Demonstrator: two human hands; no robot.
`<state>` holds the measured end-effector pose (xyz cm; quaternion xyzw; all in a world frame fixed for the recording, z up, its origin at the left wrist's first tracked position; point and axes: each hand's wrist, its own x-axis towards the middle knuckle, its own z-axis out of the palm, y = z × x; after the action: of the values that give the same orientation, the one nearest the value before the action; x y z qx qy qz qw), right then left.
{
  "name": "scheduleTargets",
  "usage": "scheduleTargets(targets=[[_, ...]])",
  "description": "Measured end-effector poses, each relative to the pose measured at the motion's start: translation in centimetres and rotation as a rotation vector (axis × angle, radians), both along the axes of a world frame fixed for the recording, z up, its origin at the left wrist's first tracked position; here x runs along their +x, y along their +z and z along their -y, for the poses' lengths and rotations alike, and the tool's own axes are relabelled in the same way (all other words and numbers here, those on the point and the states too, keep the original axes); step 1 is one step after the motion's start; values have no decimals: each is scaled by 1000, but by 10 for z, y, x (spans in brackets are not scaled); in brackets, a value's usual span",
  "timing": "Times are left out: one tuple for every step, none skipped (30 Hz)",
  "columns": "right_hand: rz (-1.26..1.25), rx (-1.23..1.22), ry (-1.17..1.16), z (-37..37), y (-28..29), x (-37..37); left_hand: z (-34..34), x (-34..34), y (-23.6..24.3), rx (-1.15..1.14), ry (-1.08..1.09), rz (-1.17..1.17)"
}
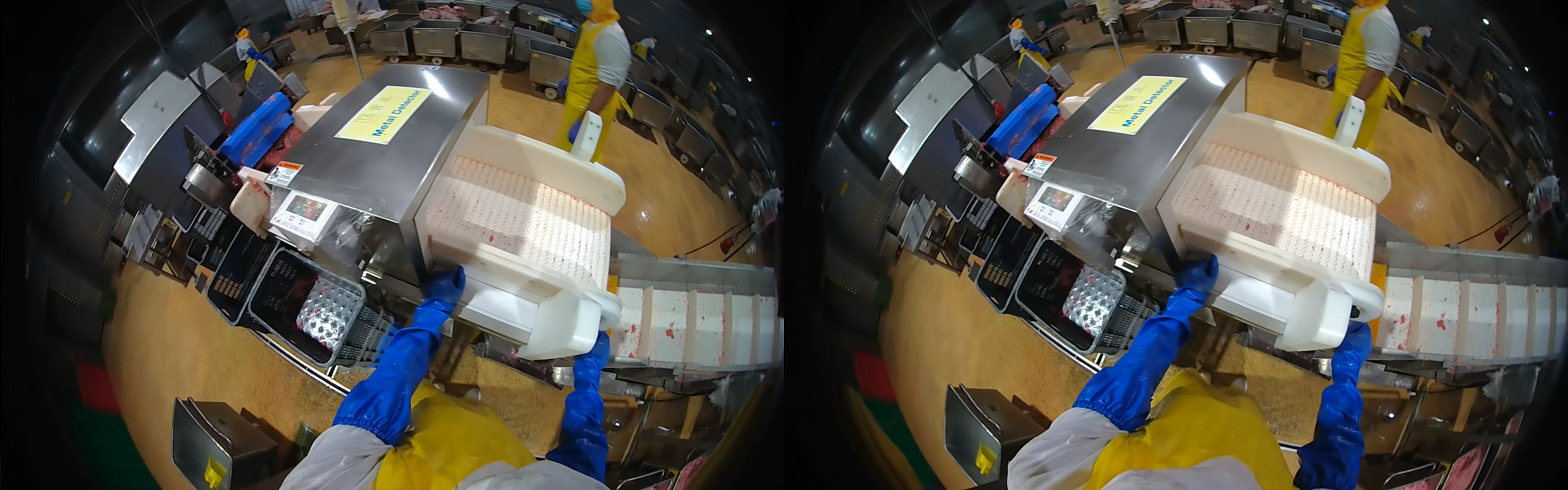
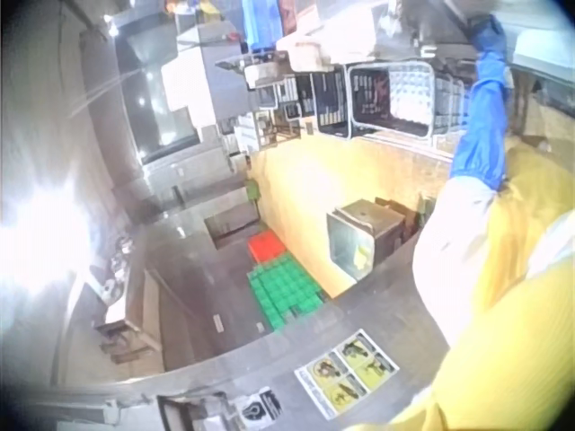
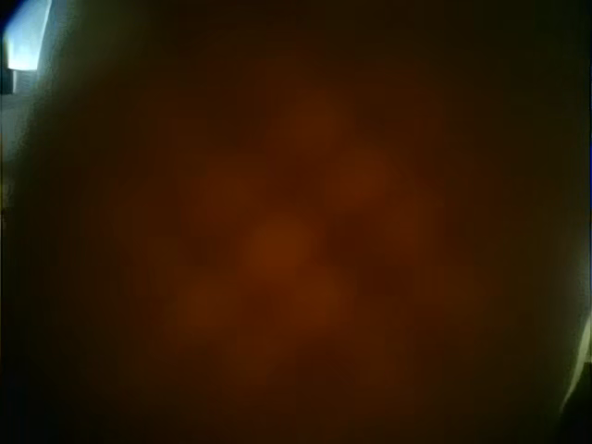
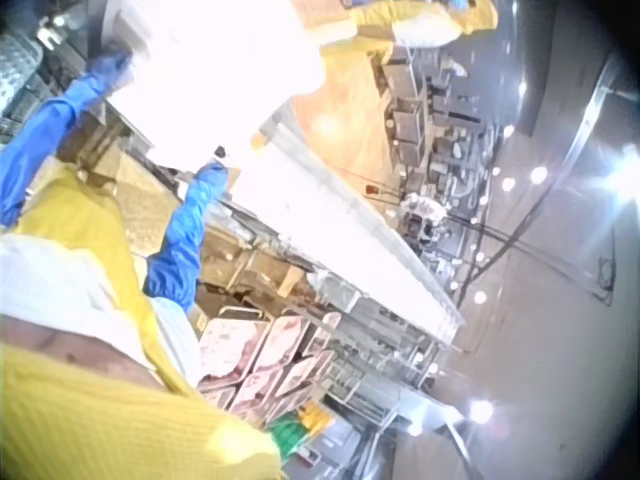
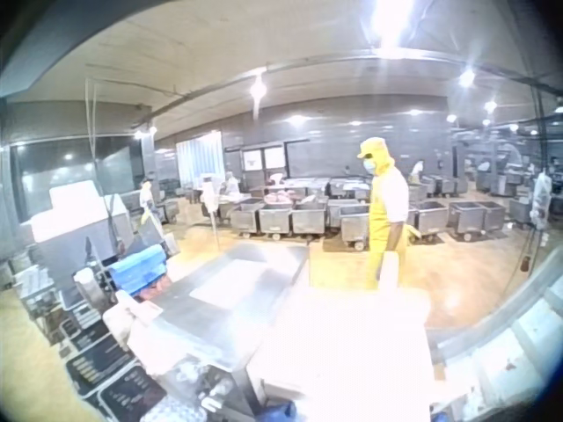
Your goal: The person operates a meat processing machine, repeatedly placing a white perforated tray into the machine and removing it as ground meat is dispensed onto a conveyor belt. The person handles the tray with gloved hands and adjusts its position throughout the process.
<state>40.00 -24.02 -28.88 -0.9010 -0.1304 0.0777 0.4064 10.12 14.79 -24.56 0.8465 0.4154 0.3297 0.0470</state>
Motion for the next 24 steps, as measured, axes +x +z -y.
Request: scheduleTargets(targets=[[55, -57, -9, 2, -1, 2, 0, 1, -3, -6, 0, 16], [100, -109, -28, 1, -1, 2, -1, 1, -5, -13, -1, 31], [121, -125, -37, 2, -1, 0, -1, 1, -6, -20, -2, 45], [135, -135, -56, 2, -3, -3, 0, 1, -4, -36, -29, 76], [146, -140, -74, 3, -3, -4, 0, 3, -1, -33, -24, 63], [158, -134, -89, 3, -3, -3, 0, 6, 2, -29, -20, 50], [159, -124, -97, 0, -4, -6, 1, 3, 3, -24, -9, 29], [165, -111, -126, 6, -6, -3, 6, 9, 6, -30, -6, 15], [173, -96, -151, 10, -7, 0, 8, 14, 10, -18, -16, 13], [182, -88, -172, 13, -7, 2, 8, 17, 12, -3, -32, 11], [186, -101, -174, 9, -4, -1, 5, 17, 12, 12, -47, 7], [193, -182, -127, -7, 17, -14, 2, 5, 6, -2, -21, 20], [209, -264, -90, -19, 43, -26, 0, -4, -1, -18, -11, 39], [231, -267, -115, -21, 53, -30, 3, -2, -1, -29, -12, 40], [253, -268, -135, -22, 60, -31, 5, 1, 1, -35, -8, 40], [253, -301, -168, -18, 63, -29, 9, 8, 7, -94, -13, -2], [247, -334, -189, -16, 65, -28, 12, 11, 11, -151, -6, -52], [232, -344, -198, -20, 69, -29, 11, 9, 11, -163, 5, -66], [219, -354, -203, -20, 72, -29, 10, 9, 10, -176, 20, -78], [242, -366, -220, -19, 68, -27, 10, 11, 11, -187, 39, -90], [251, -361, -232, -13, 66, -25, 12, 17, 11, -125, 27, -53], [256, -353, -227, -16, 67, -28, 12, 14, 11, -62, 31, -22], [262, -346, -220, -18, 68, -30, 14, 12, 11, 1, 37, 11], [262, -335, -244, -17, 70, -32, 15, 13, 10, 20, 27, 30]])
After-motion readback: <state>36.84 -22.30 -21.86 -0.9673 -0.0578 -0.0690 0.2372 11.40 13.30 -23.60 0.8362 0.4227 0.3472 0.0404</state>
